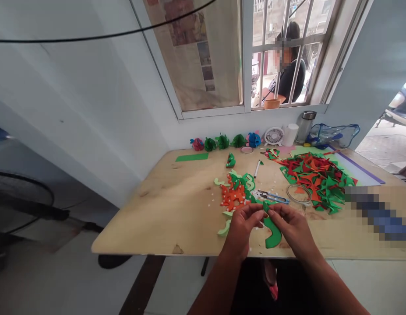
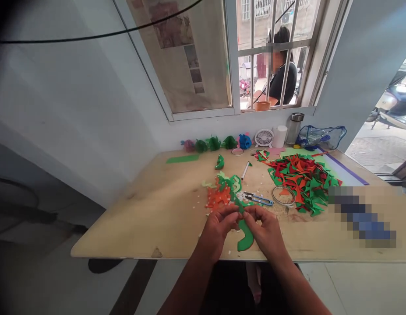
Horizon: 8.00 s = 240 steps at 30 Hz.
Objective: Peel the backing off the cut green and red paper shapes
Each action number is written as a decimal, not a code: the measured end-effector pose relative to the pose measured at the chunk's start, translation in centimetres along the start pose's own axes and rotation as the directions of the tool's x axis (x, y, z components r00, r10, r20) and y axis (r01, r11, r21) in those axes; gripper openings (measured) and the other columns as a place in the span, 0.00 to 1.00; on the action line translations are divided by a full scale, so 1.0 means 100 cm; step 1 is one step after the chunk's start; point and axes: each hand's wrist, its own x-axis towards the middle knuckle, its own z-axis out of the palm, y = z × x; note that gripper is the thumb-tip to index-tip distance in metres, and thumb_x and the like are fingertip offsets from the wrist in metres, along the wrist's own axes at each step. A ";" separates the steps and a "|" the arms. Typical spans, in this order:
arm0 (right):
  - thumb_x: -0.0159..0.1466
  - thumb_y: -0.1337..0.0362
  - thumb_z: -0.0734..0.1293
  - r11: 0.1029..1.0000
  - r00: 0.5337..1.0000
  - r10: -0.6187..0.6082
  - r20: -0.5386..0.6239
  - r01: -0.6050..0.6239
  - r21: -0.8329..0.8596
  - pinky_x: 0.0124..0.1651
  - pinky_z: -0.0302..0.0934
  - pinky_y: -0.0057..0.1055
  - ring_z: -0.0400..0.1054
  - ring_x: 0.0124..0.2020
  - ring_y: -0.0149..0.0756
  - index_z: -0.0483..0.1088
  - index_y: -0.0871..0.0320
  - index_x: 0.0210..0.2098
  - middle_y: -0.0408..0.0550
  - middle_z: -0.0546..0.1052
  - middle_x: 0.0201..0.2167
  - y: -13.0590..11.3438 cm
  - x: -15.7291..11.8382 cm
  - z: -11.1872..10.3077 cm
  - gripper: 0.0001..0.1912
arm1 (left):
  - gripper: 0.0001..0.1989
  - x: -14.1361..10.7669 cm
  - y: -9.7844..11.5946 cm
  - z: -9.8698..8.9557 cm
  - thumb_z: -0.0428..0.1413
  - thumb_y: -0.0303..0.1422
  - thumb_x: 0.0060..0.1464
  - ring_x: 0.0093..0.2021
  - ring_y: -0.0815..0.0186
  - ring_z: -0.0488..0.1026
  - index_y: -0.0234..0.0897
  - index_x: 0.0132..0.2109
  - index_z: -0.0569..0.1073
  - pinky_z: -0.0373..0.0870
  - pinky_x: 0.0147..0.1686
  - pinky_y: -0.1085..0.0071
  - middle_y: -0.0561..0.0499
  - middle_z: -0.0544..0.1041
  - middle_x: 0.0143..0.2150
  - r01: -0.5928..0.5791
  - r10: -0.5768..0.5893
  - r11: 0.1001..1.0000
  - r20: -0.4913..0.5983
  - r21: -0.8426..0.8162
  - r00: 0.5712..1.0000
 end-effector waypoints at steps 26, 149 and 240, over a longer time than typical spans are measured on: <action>0.58 0.56 0.64 0.990 0.998 -0.043 -0.046 0.036 -0.140 0.31 0.62 0.29 0.68 0.28 0.35 0.73 0.59 0.30 0.46 0.76 0.26 -0.002 -0.004 0.003 0.12 | 0.10 0.003 0.001 0.014 0.60 0.29 0.35 0.30 0.68 0.70 0.34 0.31 0.71 0.65 0.32 0.72 0.51 0.74 0.29 0.094 -0.099 0.987 -0.036 -0.128 0.994; 0.51 0.54 0.72 0.942 0.970 0.245 -0.013 -0.234 0.242 0.31 0.60 0.28 0.65 0.27 0.33 0.72 0.57 0.29 0.43 0.73 0.25 0.019 -0.003 -0.014 0.13 | 0.03 0.076 -0.023 -0.026 0.57 0.28 0.46 0.43 0.53 0.71 0.37 0.31 0.75 0.62 0.42 0.61 0.43 0.77 0.35 -0.121 0.265 -0.024 0.123 0.992 0.956; 0.59 0.55 0.64 0.988 0.993 0.086 0.087 -0.073 -0.139 0.32 0.61 0.30 0.66 0.28 0.36 0.70 0.58 0.29 0.46 0.73 0.26 0.012 -0.003 -0.006 0.12 | 0.10 -0.021 0.024 -0.017 0.65 0.35 0.40 0.24 0.73 0.67 0.33 0.25 0.74 0.63 0.30 0.75 0.54 0.73 0.22 -0.020 0.019 0.998 -0.008 -0.052 1.000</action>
